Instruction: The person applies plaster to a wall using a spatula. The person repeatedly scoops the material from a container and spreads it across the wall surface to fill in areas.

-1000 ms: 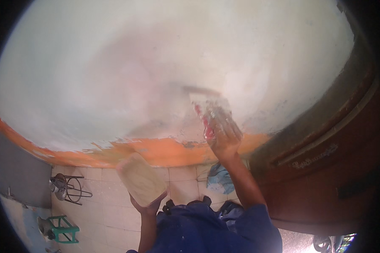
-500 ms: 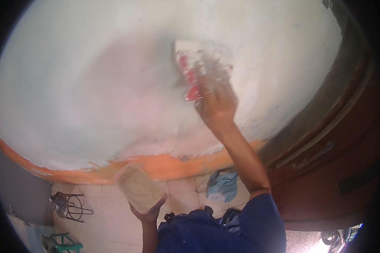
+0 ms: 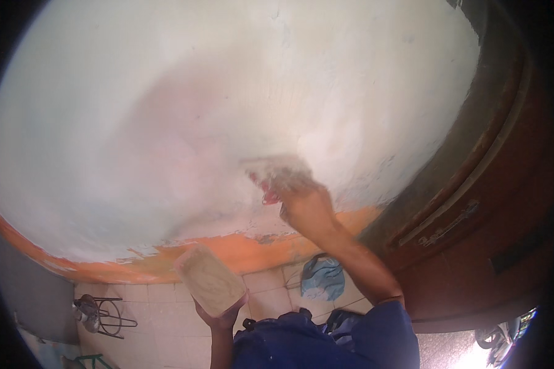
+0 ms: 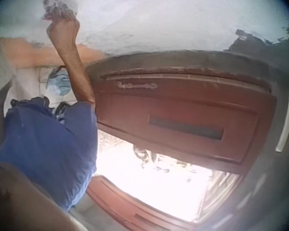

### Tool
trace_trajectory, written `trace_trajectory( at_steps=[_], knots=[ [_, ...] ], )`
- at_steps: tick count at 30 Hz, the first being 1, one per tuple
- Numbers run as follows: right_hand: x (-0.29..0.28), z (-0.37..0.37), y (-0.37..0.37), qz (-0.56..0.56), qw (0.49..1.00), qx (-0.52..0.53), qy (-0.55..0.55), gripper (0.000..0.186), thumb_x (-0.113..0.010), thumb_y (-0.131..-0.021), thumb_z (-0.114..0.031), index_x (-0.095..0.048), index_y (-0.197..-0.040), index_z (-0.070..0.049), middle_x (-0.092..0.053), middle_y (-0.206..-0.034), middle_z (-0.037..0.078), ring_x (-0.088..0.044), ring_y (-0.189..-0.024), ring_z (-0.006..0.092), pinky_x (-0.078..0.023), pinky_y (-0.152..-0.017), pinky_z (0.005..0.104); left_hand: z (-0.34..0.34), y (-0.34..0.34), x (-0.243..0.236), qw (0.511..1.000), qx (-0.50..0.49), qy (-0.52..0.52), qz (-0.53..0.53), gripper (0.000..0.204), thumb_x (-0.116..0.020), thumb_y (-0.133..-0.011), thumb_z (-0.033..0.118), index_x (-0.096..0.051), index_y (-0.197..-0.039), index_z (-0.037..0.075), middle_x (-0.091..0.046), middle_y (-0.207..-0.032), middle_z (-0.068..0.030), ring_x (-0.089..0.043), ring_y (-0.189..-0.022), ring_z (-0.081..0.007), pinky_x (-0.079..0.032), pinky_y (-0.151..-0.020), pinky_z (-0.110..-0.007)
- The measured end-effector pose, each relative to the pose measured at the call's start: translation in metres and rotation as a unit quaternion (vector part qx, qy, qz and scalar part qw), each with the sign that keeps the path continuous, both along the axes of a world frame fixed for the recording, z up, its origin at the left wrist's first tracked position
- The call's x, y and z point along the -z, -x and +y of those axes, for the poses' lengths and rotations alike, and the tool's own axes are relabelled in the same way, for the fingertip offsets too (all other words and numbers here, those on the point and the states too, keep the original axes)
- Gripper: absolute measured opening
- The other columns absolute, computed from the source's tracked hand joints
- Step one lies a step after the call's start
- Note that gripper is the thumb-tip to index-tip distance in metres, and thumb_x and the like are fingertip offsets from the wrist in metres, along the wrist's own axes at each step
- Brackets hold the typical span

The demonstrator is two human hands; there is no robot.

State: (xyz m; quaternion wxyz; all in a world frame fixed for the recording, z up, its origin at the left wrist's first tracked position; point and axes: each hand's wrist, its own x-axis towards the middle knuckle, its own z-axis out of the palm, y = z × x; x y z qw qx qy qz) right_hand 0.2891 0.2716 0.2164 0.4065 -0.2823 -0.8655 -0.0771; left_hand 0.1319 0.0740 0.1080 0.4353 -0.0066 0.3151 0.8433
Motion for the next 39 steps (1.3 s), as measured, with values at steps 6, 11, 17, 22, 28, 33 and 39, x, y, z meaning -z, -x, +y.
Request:
trace_trajectory(
  at_steps=[6,11,17,22,28,33,39],
  knots=[
    [-0.115,0.022,-0.005,0.119,0.950,0.079,-0.279,0.048,-0.060,-0.057,0.010,-0.064,-0.102,-0.007,-0.065,-0.102,0.009,-0.064,-0.090,0.0257,-0.054,-0.069,0.0325,-0.006,-0.002,-0.003,0.996,0.045,-0.005,-0.075,0.092,-0.091,-0.044,0.015,-0.041,-0.120,0.001,-0.058,-0.107,-0.0091,-0.061,-0.091,-0.0198,-0.055,-0.076,-0.033],
    [-0.067,0.048,0.015,0.040,0.959,0.098,-0.264,0.045,-0.062,-0.058,0.003,-0.063,-0.103,-0.004,-0.062,-0.107,0.011,-0.060,-0.100,0.0282,-0.053,-0.077,0.0361,-0.009,-0.006,-0.001,1.000,0.008,-0.009,-0.012,0.092,-0.091,-0.043,0.015,-0.041,-0.119,0.001,-0.058,-0.106,-0.0090,-0.060,-0.090,-0.0202,-0.055,-0.074,-0.033],
    [0.029,0.033,0.017,-0.049,0.982,0.078,-0.165,0.058,-0.067,-0.052,-0.002,-0.063,-0.110,-0.009,-0.063,-0.108,0.009,-0.060,-0.104,0.0284,-0.053,-0.083,0.0372,-0.019,-0.004,-0.001,0.996,0.008,-0.024,-0.082,0.089,-0.091,-0.045,0.015,-0.042,-0.118,0.000,-0.058,-0.104,-0.0090,-0.061,-0.088,-0.0212,-0.055,-0.073,-0.034],
    [-0.008,0.021,0.009,0.058,0.971,0.050,-0.229,0.051,-0.065,-0.058,0.003,-0.062,-0.108,-0.007,-0.064,-0.106,0.010,-0.062,-0.101,0.0256,-0.053,-0.081,0.0351,-0.025,-0.004,-0.004,0.998,0.004,-0.025,-0.056,0.089,-0.091,-0.045,0.017,-0.043,-0.117,0.000,-0.059,-0.102,-0.0087,-0.061,-0.086,-0.0199,-0.054,-0.074,-0.033],
    [-0.076,0.051,0.009,0.112,0.947,0.085,-0.290,0.059,-0.060,-0.057,0.009,-0.059,-0.114,-0.006,-0.062,-0.104,0.017,-0.061,-0.096,0.0334,-0.053,-0.076,0.0383,-0.025,-0.010,-0.004,0.997,0.016,-0.012,-0.080,0.089,-0.090,-0.046,0.014,-0.042,-0.119,0.000,-0.058,-0.103,-0.0092,-0.061,-0.088,-0.0200,-0.054,-0.075,-0.034],
    [0.010,0.051,0.033,0.036,0.968,0.082,-0.234,0.050,-0.063,-0.054,0.004,-0.061,-0.103,-0.005,-0.061,-0.105,0.015,-0.062,-0.094,0.0331,-0.055,-0.067,0.0356,-0.024,-0.013,0.004,1.000,0.002,-0.002,-0.001,0.090,-0.090,-0.045,0.012,-0.042,-0.120,0.000,-0.058,-0.104,-0.0090,-0.060,-0.090,-0.0199,-0.054,-0.075,-0.034],
    [0.069,0.028,0.026,-0.022,0.991,0.046,-0.126,0.048,-0.062,-0.055,0.003,-0.062,-0.102,-0.003,-0.060,-0.110,0.017,-0.061,-0.100,0.0325,-0.055,-0.073,0.0357,-0.021,-0.007,0.035,0.996,-0.007,-0.004,0.091,0.089,-0.090,-0.047,0.009,-0.041,-0.121,-0.001,-0.058,-0.104,-0.0104,-0.060,-0.091,-0.0211,-0.055,-0.076,-0.036]
  ],
)
